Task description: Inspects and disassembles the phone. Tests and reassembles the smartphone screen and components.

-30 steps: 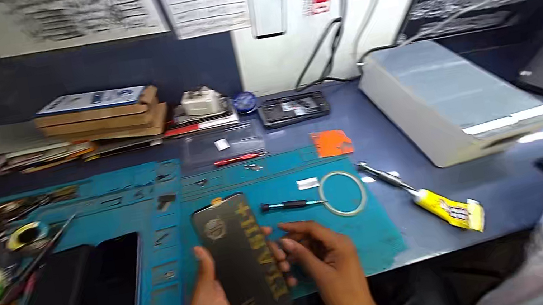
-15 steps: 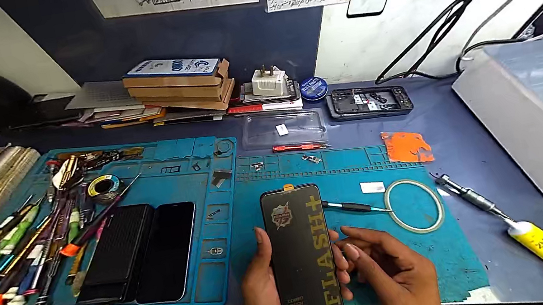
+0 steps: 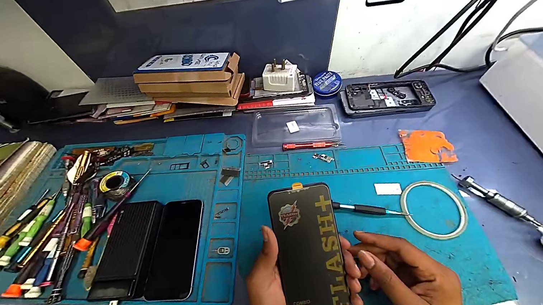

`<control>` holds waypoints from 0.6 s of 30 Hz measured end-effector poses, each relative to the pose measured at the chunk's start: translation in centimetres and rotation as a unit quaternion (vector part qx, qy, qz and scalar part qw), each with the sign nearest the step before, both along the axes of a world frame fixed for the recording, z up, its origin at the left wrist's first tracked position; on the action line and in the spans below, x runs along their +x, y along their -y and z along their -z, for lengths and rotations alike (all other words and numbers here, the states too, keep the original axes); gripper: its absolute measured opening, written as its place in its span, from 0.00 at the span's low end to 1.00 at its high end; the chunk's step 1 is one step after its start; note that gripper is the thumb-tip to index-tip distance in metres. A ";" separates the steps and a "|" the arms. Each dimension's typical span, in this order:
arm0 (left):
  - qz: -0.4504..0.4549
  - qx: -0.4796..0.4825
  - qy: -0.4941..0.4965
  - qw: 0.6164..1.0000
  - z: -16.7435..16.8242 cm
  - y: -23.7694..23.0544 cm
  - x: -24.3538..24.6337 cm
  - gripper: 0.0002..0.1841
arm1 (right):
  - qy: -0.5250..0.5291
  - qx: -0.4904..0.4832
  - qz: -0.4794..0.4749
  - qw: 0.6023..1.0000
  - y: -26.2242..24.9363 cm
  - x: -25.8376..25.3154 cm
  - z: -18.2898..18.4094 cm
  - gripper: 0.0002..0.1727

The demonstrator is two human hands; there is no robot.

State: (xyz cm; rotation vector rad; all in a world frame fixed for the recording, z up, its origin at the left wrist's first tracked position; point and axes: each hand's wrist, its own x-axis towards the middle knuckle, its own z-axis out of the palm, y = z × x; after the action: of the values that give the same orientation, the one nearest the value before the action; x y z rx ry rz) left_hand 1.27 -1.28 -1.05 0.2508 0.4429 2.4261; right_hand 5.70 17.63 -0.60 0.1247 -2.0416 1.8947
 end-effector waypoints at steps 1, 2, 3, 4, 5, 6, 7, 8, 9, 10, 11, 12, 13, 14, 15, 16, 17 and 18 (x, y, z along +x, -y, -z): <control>-0.007 -0.004 0.002 1.000 -0.1 0.0 0.0 0.43 | -0.001 -0.003 -0.003 1.000 0.0 0.0 0.1 0.14; -0.016 -0.009 0.004 1.000 -0.2 0.1 0.1 0.42 | -0.002 -0.007 -0.005 1.000 0.0 0.0 0.1 0.14; -0.017 -0.009 0.005 1.000 -0.3 0.1 0.2 0.41 | -0.002 -0.007 -0.007 1.000 0.0 0.0 0.2 0.14; -0.013 -0.006 0.004 1.000 -0.3 0.1 0.1 0.42 | -0.002 -0.004 -0.006 1.000 0.0 0.1 0.2 0.14; -0.008 -0.002 0.003 1.000 -0.2 0.0 0.1 0.42 | -0.003 -0.002 -0.004 1.000 0.0 0.1 0.2 0.14; -0.002 0.000 0.000 1.000 -0.2 -0.1 0.0 0.43 | -0.005 -0.002 -0.004 1.000 -0.1 0.1 0.2 0.14; 0.006 0.000 -0.004 1.000 -0.1 -0.2 -0.1 0.45 | -0.009 -0.005 -0.005 1.000 -0.1 0.1 0.2 0.15; 0.011 -0.001 -0.005 1.000 0.0 -0.2 -0.2 0.45 | -0.013 -0.011 -0.007 1.000 -0.1 0.1 0.2 0.15; 0.010 -0.007 -0.004 1.000 -0.1 -0.1 -0.2 0.45 | -0.017 -0.013 -0.012 1.000 -0.2 0.1 0.2 0.16; 0.009 -0.015 -0.004 1.000 -0.2 -0.1 -0.1 0.44 | -0.023 -0.010 -0.019 0.999 -0.4 0.1 0.3 0.18; 0.016 -0.015 -0.009 1.000 -0.2 -0.2 -0.1 0.45 | -0.030 -0.004 -0.031 0.999 -0.6 0.1 0.5 0.22; 0.027 -0.013 -0.016 0.999 -0.1 -0.3 -0.2 0.46 | -0.038 0.007 -0.039 0.998 -0.8 0.1 0.6 0.28; 0.034 -0.007 -0.023 0.999 -0.1 -0.5 -0.3 0.46 | -0.047 0.021 -0.044 0.998 -0.8 0.1 0.6 0.35; 0.037 -0.002 -0.028 0.999 -0.1 -0.6 -0.3 0.46 | -0.054 0.038 -0.044 0.997 -0.8 0.0 0.6 0.41; 0.037 0.000 -0.028 0.999 -0.1 -0.6 -0.3 0.46 | -0.060 0.059 -0.043 0.996 -0.6 -0.1 0.6 0.47; 0.037 -0.002 -0.026 0.999 -0.1 -0.6 -0.3 0.47 | -0.063 0.081 -0.041 0.994 -0.5 -0.2 0.7 0.52; 0.037 -0.008 -0.025 0.999 -0.1 -0.6 -0.3 0.48 | -0.064 0.107 -0.041 0.991 -0.2 -0.1 0.7 0.57; 0.037 -0.015 -0.027 0.999 -0.1 -0.5 -0.3 0.48 | -0.061 0.135 -0.043 0.988 -0.1 -0.1 0.7 0.61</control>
State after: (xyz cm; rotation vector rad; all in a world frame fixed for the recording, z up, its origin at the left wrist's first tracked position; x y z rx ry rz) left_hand 1.02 -0.74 -0.98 0.3152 0.4859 2.3420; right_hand 5.60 17.71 -1.33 0.3927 -2.2292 1.6028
